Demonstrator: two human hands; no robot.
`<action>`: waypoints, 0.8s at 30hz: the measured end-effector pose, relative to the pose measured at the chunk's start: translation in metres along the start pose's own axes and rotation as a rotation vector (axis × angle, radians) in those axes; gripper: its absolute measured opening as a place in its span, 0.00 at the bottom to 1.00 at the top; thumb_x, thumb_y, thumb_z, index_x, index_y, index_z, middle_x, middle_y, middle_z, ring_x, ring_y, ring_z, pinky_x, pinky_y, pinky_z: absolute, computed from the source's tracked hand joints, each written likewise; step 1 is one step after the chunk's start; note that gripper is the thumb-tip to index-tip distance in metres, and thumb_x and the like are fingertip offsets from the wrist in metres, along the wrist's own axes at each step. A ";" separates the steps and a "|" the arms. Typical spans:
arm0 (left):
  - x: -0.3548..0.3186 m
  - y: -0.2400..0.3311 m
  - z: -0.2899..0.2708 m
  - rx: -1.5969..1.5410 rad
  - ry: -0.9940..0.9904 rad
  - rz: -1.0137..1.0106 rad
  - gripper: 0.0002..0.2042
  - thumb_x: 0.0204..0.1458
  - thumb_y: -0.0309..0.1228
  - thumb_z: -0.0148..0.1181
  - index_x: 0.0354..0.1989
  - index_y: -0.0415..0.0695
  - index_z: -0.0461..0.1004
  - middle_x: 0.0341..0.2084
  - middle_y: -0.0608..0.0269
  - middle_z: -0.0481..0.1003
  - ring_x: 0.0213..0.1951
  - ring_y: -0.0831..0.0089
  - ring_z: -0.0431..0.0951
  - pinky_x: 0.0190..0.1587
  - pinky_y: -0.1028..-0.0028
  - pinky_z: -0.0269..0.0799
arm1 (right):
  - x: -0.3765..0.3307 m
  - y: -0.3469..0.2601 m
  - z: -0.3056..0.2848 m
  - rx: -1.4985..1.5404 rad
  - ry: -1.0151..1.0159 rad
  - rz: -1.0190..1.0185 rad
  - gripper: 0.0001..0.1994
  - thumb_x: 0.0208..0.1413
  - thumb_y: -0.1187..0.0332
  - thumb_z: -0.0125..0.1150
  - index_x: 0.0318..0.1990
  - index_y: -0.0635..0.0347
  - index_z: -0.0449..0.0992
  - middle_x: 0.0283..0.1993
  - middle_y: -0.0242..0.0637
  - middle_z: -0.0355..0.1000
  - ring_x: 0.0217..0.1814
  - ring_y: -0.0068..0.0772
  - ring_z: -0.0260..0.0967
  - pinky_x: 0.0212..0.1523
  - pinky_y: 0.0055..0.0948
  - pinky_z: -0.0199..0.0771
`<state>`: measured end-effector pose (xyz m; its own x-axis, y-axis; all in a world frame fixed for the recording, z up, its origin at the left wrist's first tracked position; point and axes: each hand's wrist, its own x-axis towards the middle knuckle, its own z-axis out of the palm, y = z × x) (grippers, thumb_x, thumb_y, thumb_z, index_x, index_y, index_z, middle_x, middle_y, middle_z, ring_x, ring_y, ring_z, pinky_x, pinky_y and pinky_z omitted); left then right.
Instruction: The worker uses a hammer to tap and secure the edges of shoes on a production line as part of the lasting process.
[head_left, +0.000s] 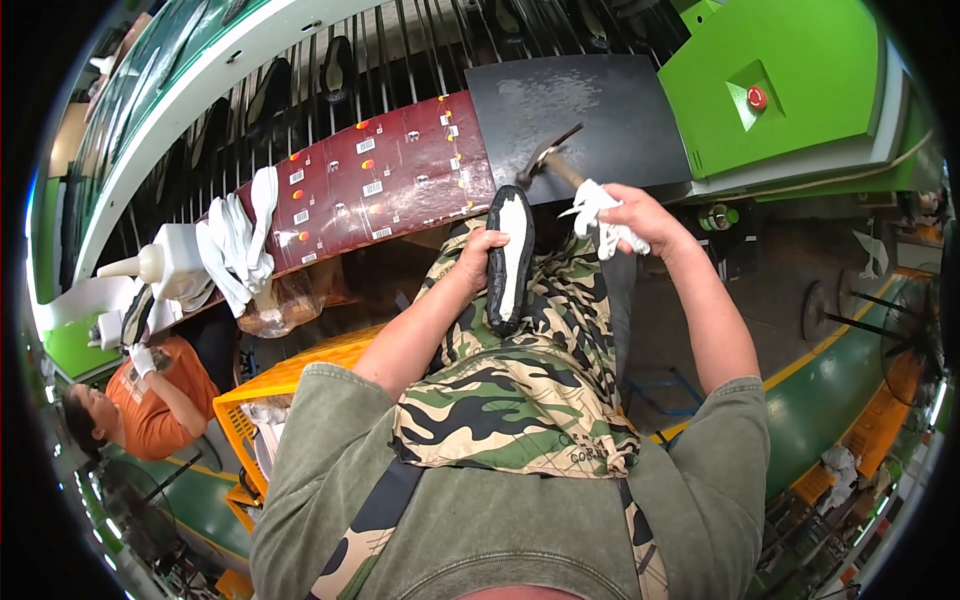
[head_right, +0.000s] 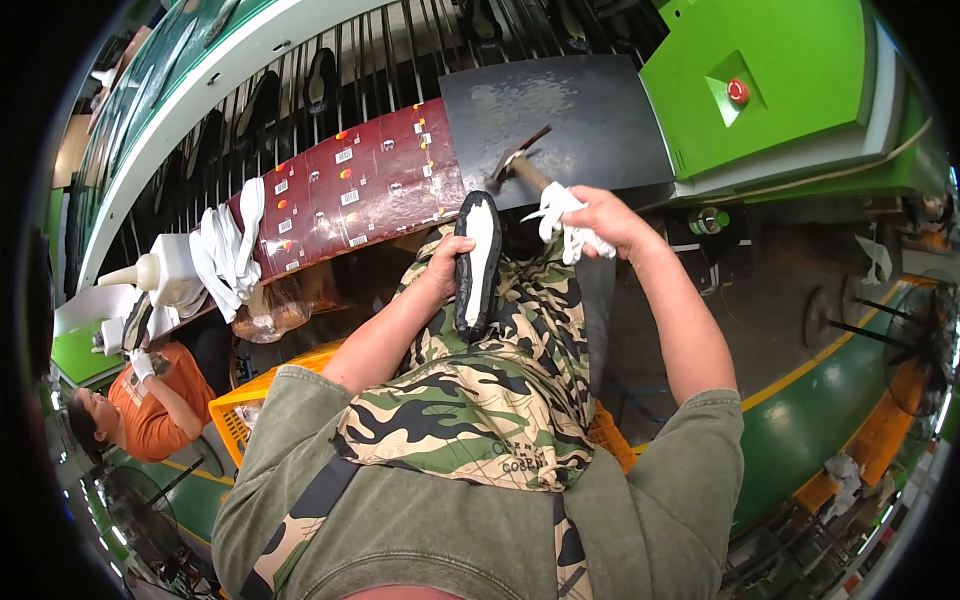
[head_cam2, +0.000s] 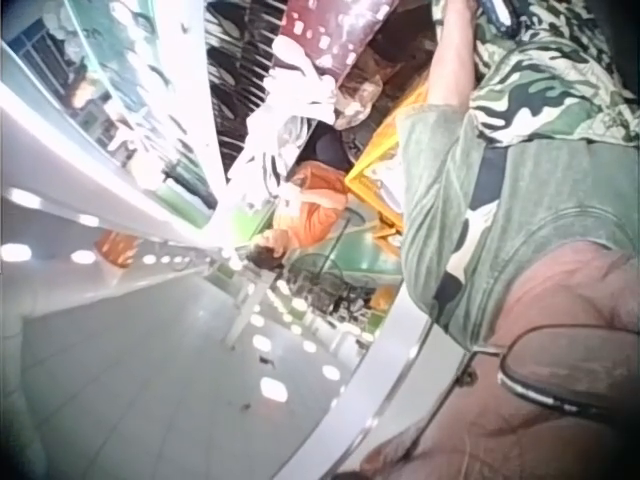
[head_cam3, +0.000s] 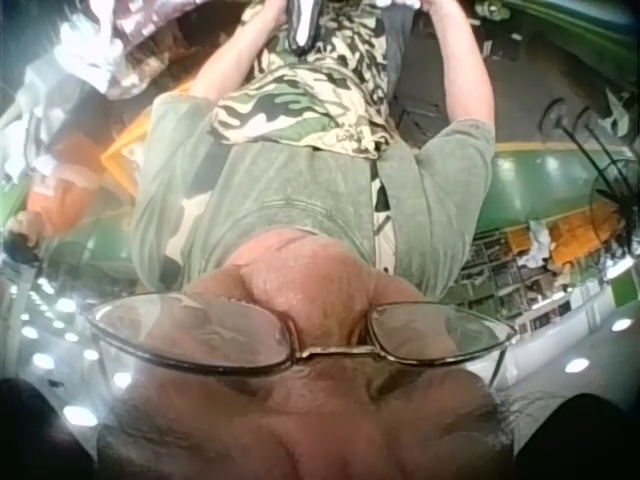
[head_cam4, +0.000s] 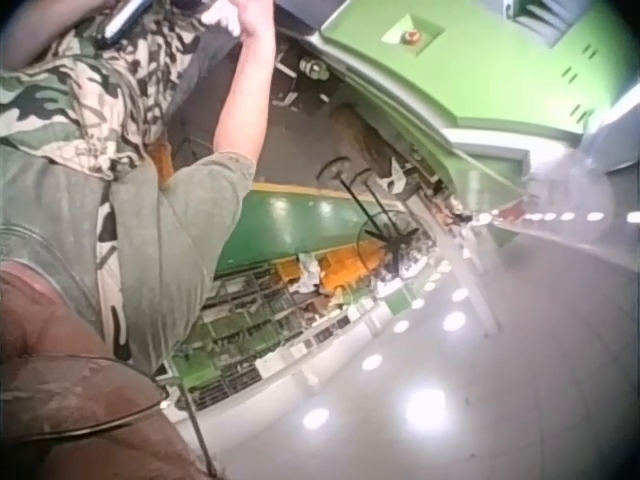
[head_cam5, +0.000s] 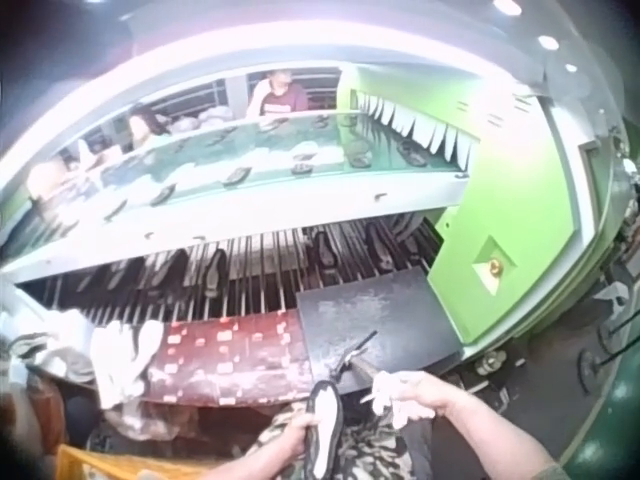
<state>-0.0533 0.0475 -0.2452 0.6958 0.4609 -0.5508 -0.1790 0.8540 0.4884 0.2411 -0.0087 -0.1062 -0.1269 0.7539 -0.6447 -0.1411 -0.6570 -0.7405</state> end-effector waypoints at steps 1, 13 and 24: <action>0.001 0.001 -0.001 -0.001 0.001 0.001 0.22 0.43 0.37 0.61 0.44 0.35 0.75 0.31 0.54 0.80 0.29 0.63 0.81 0.35 0.64 0.81 | 0.004 0.007 0.002 0.081 0.057 -0.081 0.14 0.60 0.74 0.55 0.53 0.61 0.69 0.31 0.34 0.72 0.15 0.21 0.67 0.10 0.21 0.66; 0.001 -0.001 0.004 0.053 -0.003 0.059 0.23 0.43 0.37 0.61 0.45 0.33 0.75 0.30 0.52 0.80 0.28 0.62 0.82 0.34 0.65 0.83 | -0.008 0.005 0.018 -0.273 0.072 -0.012 0.22 0.59 0.74 0.55 0.63 0.58 0.64 0.36 0.33 0.74 0.19 0.19 0.68 0.13 0.19 0.65; 0.002 -0.002 0.008 0.072 0.044 0.133 0.16 0.45 0.32 0.61 0.41 0.35 0.76 0.29 0.59 0.79 0.26 0.70 0.79 0.31 0.72 0.77 | -0.031 0.015 0.055 -0.679 0.271 -0.364 0.31 0.57 0.71 0.56 0.69 0.57 0.57 0.39 0.43 0.76 0.23 0.33 0.73 0.27 0.34 0.75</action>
<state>-0.0461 0.0447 -0.2425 0.6377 0.5801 -0.5067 -0.2162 0.7662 0.6051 0.1887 -0.0416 -0.0866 0.0665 0.9513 -0.3009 0.5090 -0.2917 -0.8098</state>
